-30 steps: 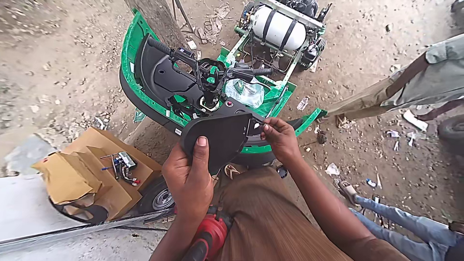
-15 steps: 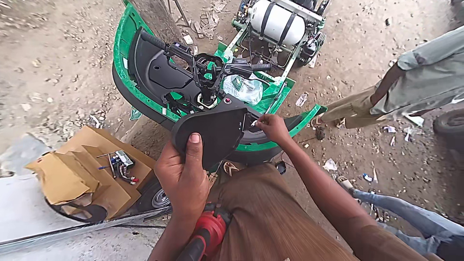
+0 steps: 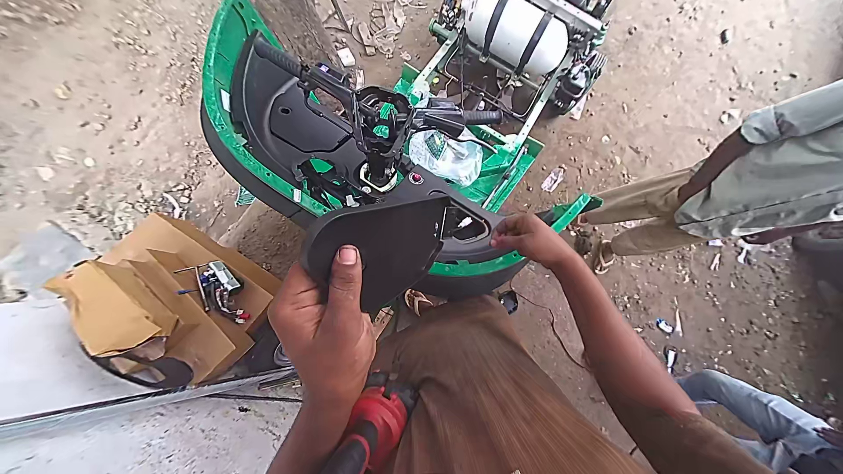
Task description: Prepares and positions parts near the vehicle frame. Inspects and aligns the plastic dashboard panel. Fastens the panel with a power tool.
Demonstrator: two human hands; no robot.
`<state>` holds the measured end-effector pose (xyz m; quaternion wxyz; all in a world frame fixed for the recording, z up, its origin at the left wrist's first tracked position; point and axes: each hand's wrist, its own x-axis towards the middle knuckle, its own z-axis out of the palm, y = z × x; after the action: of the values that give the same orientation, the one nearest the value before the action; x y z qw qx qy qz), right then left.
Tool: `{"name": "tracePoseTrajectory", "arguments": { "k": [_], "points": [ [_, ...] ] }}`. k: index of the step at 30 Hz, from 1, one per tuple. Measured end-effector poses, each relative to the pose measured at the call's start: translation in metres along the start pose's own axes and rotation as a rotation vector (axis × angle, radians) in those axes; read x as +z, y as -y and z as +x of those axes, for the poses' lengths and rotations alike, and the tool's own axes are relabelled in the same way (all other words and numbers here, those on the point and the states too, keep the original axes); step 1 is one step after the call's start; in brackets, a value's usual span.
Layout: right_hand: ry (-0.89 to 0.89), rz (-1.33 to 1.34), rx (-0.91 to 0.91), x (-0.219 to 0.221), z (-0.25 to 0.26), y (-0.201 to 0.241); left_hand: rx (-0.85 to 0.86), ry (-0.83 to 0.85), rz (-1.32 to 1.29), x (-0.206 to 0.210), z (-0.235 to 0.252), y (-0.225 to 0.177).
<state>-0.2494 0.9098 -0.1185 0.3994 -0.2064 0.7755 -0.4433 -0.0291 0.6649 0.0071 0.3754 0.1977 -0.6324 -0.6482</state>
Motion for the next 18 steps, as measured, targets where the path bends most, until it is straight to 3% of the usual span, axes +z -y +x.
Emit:
{"name": "tracePoseTrajectory", "arguments": {
  "k": [2, 4, 8, 12, 14, 18],
  "points": [
    [0.249, -0.075, 0.057, -0.016, -0.035, -0.007, -0.007, 0.008, -0.011, 0.003, 0.002, 0.000],
    [0.371, -0.225, 0.181, -0.021, -0.061, -0.035, -0.028, 0.029, -0.021, 0.005, 0.004, 0.001],
    [0.198, -0.442, 0.525, 0.000, -0.092, -0.135, -0.055, 0.102, -0.009, 0.017, 0.009, 0.009],
    [0.034, -0.317, 0.600, 0.035, -0.098, -0.199, -0.102, 0.183, -0.033, 0.032, 0.012, 0.016],
    [-0.003, -0.130, 0.592, 0.041, -0.106, -0.199, -0.118, 0.225, -0.038, 0.038, 0.011, 0.015],
    [-0.089, 0.798, 0.276, 0.033, -0.136, -0.164, -0.123, 0.298, -0.046, 0.050, 0.011, 0.015]
  ]
}}
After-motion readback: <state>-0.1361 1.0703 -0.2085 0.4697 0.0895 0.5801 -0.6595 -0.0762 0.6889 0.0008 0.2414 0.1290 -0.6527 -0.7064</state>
